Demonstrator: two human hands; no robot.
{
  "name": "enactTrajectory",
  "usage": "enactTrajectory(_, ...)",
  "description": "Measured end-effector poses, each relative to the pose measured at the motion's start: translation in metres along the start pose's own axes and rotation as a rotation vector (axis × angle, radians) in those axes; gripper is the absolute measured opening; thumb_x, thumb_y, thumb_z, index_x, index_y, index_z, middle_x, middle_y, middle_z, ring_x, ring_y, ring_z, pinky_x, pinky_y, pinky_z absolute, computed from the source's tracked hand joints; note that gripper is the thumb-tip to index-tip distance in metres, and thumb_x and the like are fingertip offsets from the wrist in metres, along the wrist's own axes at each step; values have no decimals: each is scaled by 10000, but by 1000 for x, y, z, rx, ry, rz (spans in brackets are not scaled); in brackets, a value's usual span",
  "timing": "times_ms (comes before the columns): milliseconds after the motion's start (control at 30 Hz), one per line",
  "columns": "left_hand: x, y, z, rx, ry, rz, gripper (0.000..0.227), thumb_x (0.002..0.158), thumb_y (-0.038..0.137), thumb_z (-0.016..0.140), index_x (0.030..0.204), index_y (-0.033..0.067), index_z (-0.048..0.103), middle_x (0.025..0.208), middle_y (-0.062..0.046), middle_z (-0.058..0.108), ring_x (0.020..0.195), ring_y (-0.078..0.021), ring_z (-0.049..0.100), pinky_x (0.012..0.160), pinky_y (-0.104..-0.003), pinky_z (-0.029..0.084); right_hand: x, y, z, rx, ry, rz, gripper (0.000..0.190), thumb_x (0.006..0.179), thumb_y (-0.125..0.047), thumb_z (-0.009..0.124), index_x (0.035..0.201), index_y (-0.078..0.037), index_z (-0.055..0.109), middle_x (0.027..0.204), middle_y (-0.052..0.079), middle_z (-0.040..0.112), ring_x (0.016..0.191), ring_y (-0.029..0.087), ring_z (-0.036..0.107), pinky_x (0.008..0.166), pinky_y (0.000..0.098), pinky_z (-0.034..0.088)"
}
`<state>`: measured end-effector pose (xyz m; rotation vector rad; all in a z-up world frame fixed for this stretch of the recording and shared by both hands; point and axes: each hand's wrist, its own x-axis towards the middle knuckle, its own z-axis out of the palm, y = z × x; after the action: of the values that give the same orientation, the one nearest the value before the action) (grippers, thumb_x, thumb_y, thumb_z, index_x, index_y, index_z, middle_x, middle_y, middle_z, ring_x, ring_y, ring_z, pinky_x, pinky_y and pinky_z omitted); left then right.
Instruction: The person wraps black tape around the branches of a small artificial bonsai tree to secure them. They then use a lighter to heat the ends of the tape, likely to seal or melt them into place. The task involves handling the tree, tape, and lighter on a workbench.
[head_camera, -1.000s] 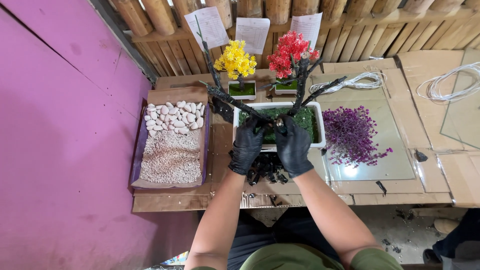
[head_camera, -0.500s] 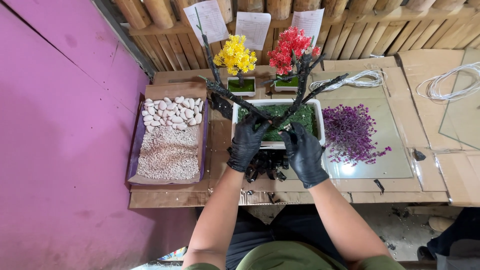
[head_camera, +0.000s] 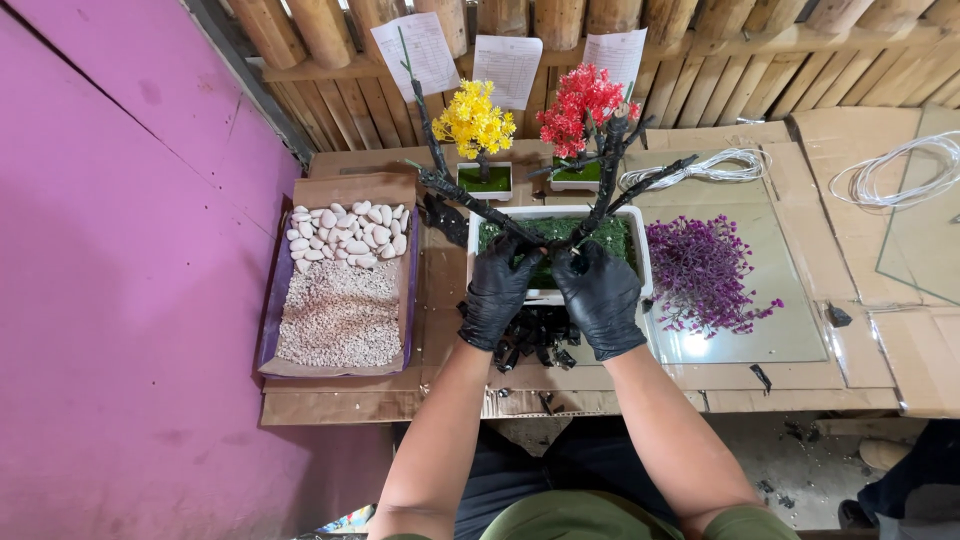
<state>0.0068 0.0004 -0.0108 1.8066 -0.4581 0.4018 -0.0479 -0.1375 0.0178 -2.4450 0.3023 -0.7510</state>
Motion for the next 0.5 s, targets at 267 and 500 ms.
enactTrajectory(267, -2, -10, 4, -7, 11, -48, 196, 954, 313, 774, 1070, 154, 772, 995, -133, 765, 989, -370, 726, 905, -487, 578, -2, 7, -1, -1, -91, 103, 413, 870, -501, 669, 842, -89, 674, 683, 184, 673, 769, 494, 684, 668, 584, 557)
enactTrajectory(500, 1, 2, 1, 32, 4, -15, 162, 938, 305, 782, 1030, 173, 770, 965, -124, 763, 968, -350, 732, 881, -462, 591, -3, -6, -6, -36, -43, 51, 405, 899, -511, 662, 802, -118, 680, 672, 168, 678, 741, 472, 690, 647, 549, 570)
